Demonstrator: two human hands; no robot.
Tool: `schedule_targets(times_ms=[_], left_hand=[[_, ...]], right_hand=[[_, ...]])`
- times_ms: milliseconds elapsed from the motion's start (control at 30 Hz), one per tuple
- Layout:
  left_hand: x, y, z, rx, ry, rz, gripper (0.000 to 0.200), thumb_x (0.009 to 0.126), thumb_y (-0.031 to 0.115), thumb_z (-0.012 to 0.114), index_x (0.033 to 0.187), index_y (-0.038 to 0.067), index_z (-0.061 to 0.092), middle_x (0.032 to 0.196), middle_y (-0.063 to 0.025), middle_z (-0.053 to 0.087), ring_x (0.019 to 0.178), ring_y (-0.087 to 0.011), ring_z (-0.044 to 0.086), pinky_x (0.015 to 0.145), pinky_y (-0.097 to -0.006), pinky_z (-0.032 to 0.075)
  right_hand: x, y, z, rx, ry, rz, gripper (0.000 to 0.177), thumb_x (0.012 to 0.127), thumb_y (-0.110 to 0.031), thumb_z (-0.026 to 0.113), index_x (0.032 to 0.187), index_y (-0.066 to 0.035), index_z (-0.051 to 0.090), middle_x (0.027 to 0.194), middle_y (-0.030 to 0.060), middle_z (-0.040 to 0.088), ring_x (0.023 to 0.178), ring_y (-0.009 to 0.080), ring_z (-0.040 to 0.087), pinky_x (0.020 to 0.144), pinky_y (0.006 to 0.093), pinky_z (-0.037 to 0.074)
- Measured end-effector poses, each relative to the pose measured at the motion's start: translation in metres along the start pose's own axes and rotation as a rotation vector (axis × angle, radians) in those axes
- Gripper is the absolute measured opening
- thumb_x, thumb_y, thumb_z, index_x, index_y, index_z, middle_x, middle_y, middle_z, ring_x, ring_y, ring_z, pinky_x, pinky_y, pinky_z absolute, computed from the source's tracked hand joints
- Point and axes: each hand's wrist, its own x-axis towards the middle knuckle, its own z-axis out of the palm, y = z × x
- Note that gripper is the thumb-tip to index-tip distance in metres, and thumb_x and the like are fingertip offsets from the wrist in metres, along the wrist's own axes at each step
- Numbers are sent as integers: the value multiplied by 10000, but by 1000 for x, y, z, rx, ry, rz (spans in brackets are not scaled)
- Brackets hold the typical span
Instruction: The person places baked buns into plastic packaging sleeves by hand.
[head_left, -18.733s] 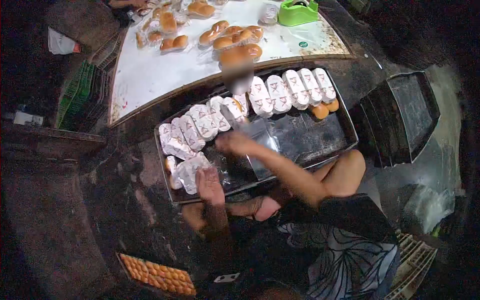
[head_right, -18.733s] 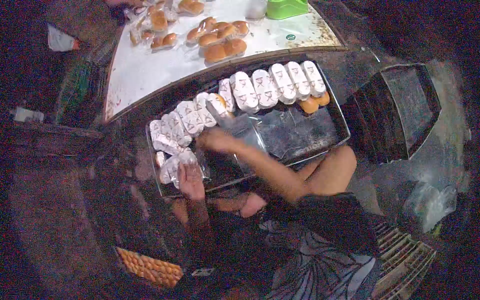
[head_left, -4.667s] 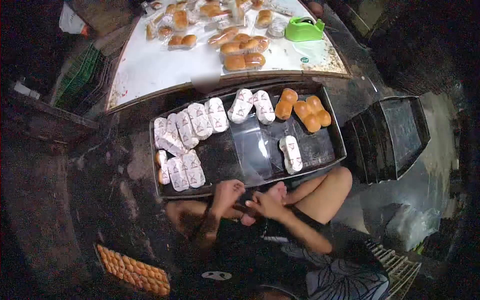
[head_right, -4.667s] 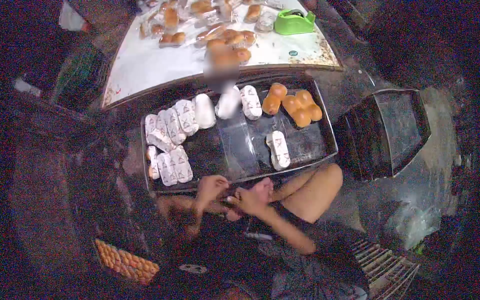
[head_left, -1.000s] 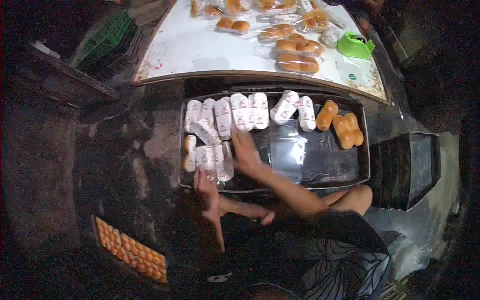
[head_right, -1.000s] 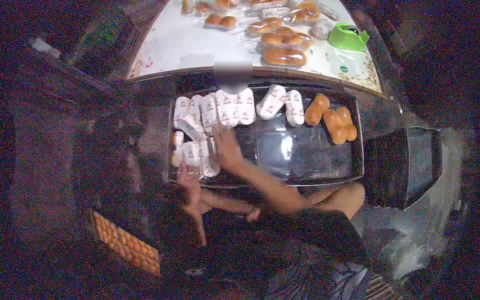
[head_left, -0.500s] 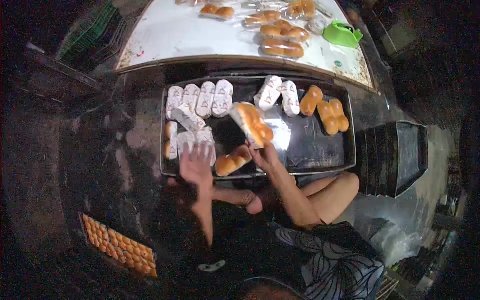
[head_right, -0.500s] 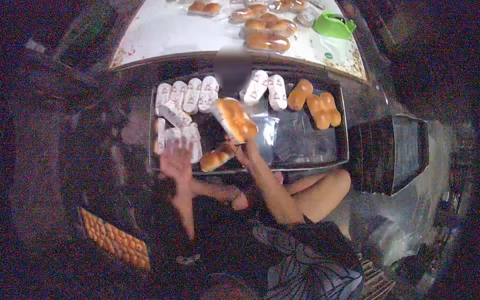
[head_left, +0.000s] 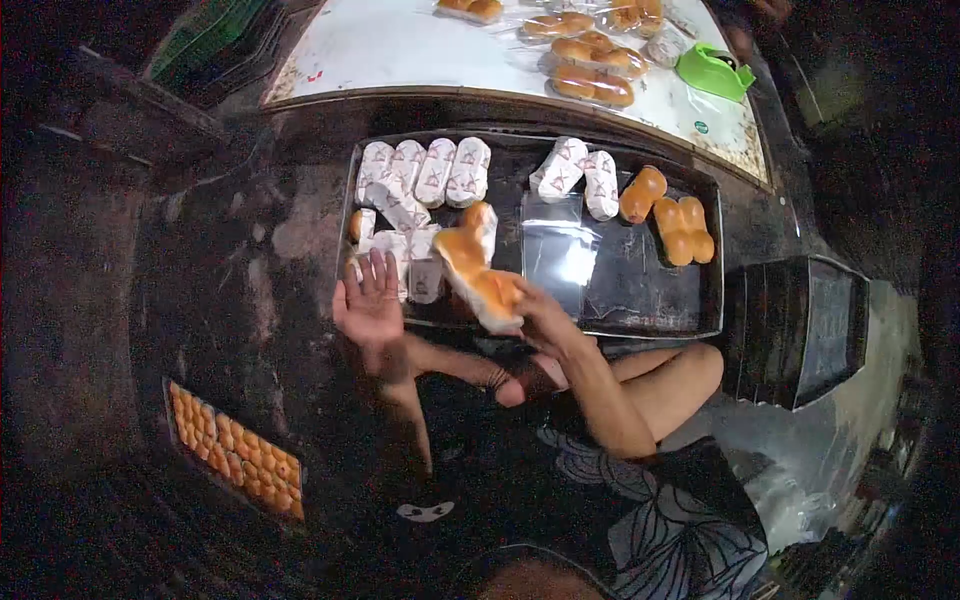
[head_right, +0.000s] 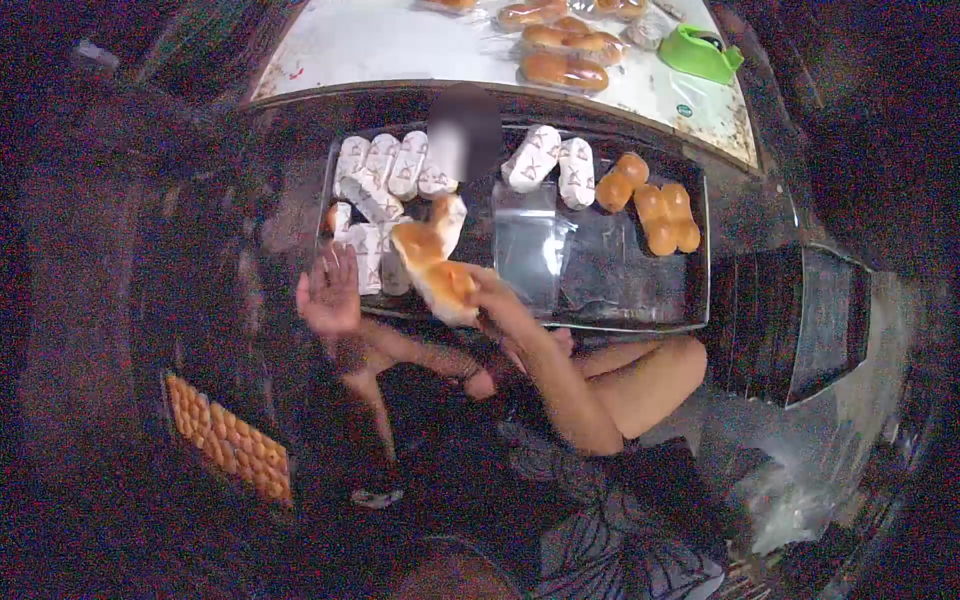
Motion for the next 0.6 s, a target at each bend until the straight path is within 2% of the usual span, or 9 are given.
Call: schedule_targets(times_ms=[67, 133, 200, 233, 267, 333, 367, 533, 600], left_hand=[[-9, -4, 6, -2, 13, 56, 383, 774, 203, 471, 1034, -77, 444, 1098, -230, 470, 1100, -400, 399, 980, -549, 249], [-24, -22, 9, 98, -100, -1, 365, 819, 241, 406, 1080, -6, 467, 1119, -212, 448, 1051, -377, 450, 935, -527, 325], [-39, -47, 19, 412, -246, 130, 428, 840, 248, 361, 1198, 15, 386, 1213, -208, 385, 1077, -371, 434, 937, -525, 320], [-45, -48, 21, 349, -344, 86, 457, 864, 224, 336, 1281, 47, 275, 1242, -203, 364, 1085, -363, 432, 917, -506, 350], [-52, -52, 25, 343, -348, 72, 457, 864, 224, 336, 1281, 47, 275, 1242, -203, 364, 1085, -363, 432, 917, -506, 350], [-74, -60, 39, 703, -363, 58, 472, 879, 195, 336, 1314, 93, 186, 1235, -200, 369, 1090, -350, 431, 893, -480, 384], [-80, -64, 35, 701, -461, 14, 512, 882, 187, 355, 1331, 141, 114, 1229, -201, 364, 1090, -353, 427, 890, -463, 394], [-71, -60, 25, 662, -624, -31, 593, 856, 226, 394, 1342, 179, 57, 1271, -178, 320, 1147, -343, 371, 950, -492, 324], [-74, -60, 17, 535, -610, -272, 672, 833, 162, 479, 1346, 168, 44, 1234, -200, 343, 1117, -357, 396, 901, -463, 380]], right_hand=[[-18, 4, 7, -443, 69, -318, 502, 710, -30, 492, 1203, -40, 402, 1133, 82, 484, 1055, 201, 478, 874, 294, 412], [-29, -11, 34, -608, 197, -302, 544, 666, 16, 490, 1201, -35, 403, 1129, 92, 493, 1060, 222, 469, 907, 298, 371], [-30, -21, 39, -1164, 55, -556, 502, 693, -57, 521, 1181, -12, 414, 1109, 132, 501, 1052, 258, 471, 920, 332, 351], [-34, -18, 42, -1047, 52, -508, 466, 748, -176, 550, 1164, -5, 427, 1084, 167, 505, 1038, 291, 467, 923, 344, 332], [-39, -23, 45, -1054, 67, -511, 466, 748, -176, 550, 1164, -5, 427, 1084, 167, 505, 1038, 291, 467, 923, 344, 332], [-51, -37, 67, -998, 89, -304, 484, 784, -317, 543, 1142, -8, 442, 1027, 183, 535, 965, 300, 506, 855, 348, 379], [-40, -17, 52, -973, 282, -245, 449, 792, -374, 528, 1041, -1, 512, 879, 189, 578, 808, 285, 563, 734, 360, 428], [-42, -19, 61, -1152, 385, -350, 419, 756, -426, 562, 811, -14, 606, 678, 177, 578, 622, 297, 579, 580, 383, 439], [-42, -13, 54, -1076, 492, -335, 428, 734, -443, 581, 807, -23, 611, 693, 182, 580, 649, 308, 585, 580, 387, 444]])
